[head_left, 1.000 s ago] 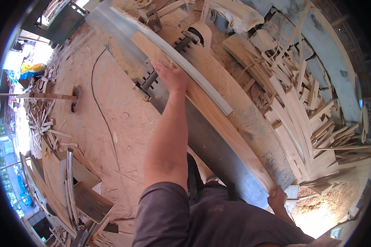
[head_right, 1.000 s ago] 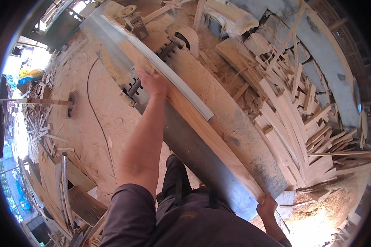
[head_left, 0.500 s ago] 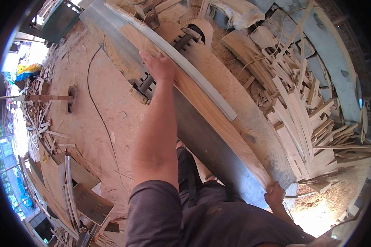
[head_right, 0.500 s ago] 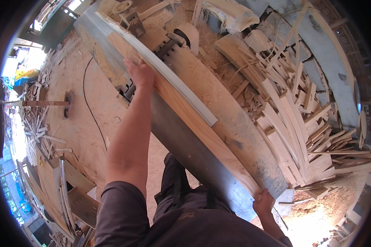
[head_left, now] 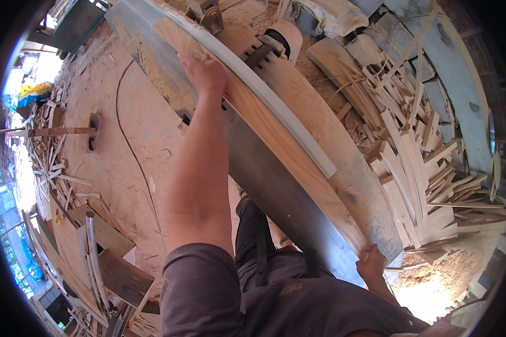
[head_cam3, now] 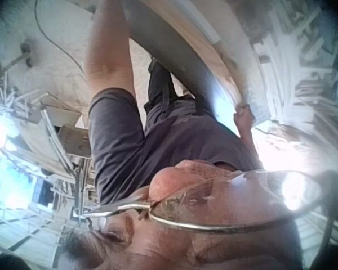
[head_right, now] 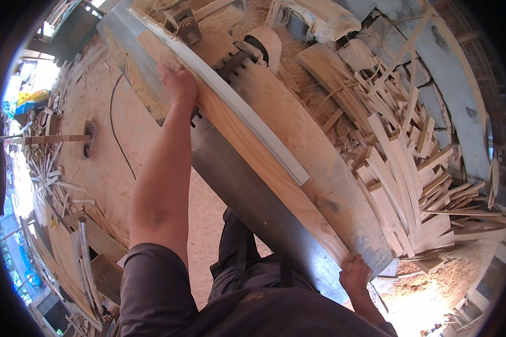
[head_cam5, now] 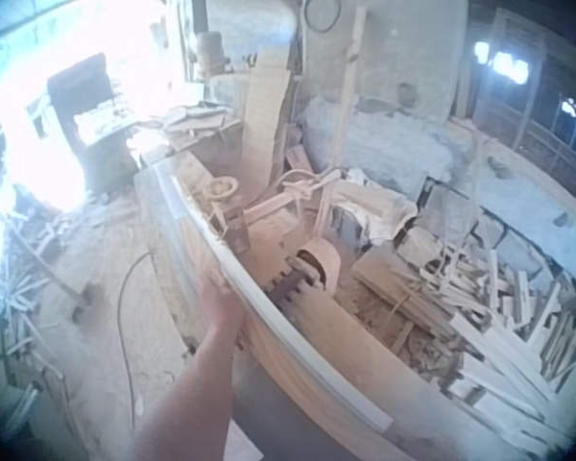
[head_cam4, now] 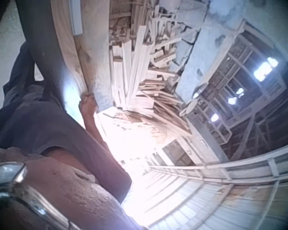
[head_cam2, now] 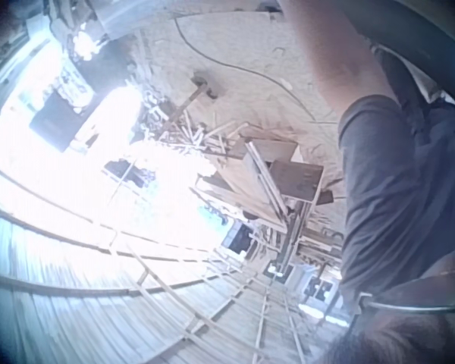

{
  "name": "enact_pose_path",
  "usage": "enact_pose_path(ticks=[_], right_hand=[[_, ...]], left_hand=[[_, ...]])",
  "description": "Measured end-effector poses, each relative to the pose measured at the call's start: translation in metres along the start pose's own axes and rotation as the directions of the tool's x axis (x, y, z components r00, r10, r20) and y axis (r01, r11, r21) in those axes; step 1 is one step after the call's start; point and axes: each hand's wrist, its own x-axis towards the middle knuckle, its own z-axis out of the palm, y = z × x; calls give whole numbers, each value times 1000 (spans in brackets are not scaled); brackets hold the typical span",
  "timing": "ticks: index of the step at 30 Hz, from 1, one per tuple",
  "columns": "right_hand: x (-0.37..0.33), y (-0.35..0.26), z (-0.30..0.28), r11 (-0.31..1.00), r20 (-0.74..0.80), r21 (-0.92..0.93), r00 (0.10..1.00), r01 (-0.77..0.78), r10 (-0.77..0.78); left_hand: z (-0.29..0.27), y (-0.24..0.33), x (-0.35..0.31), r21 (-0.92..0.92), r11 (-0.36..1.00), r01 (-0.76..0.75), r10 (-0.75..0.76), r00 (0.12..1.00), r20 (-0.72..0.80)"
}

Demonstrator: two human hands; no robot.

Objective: The person feeds a wooden plank across a jointer machine multiple times to smooth a surface, turning the plank over between passes. The person then uses a tape measure to measure the width of a large curved wooden board resting on the floor.

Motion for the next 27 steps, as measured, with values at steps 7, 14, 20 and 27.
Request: enact_pose_path(ticks=[7,14,20,27], right_hand=[[13,-34,-9,999,-12,13,999,36,-36],[22,-73,-24,998,-5,-35,999,50,-51],[29,-96,-28,999,5,-44,1000,-2,3],[1,-57,-17,981,-162,110,977,158,-139]], left_hand=[[-2,-8,40,-26,1000,-14,13,1000,-9],[-6,-21,80,-39,999,-29,28,1000,-10],[-2,-19,102,-45,999,19,-18,1000,6],[-7,-11,73,-78,994,-80,80,997,-9]])
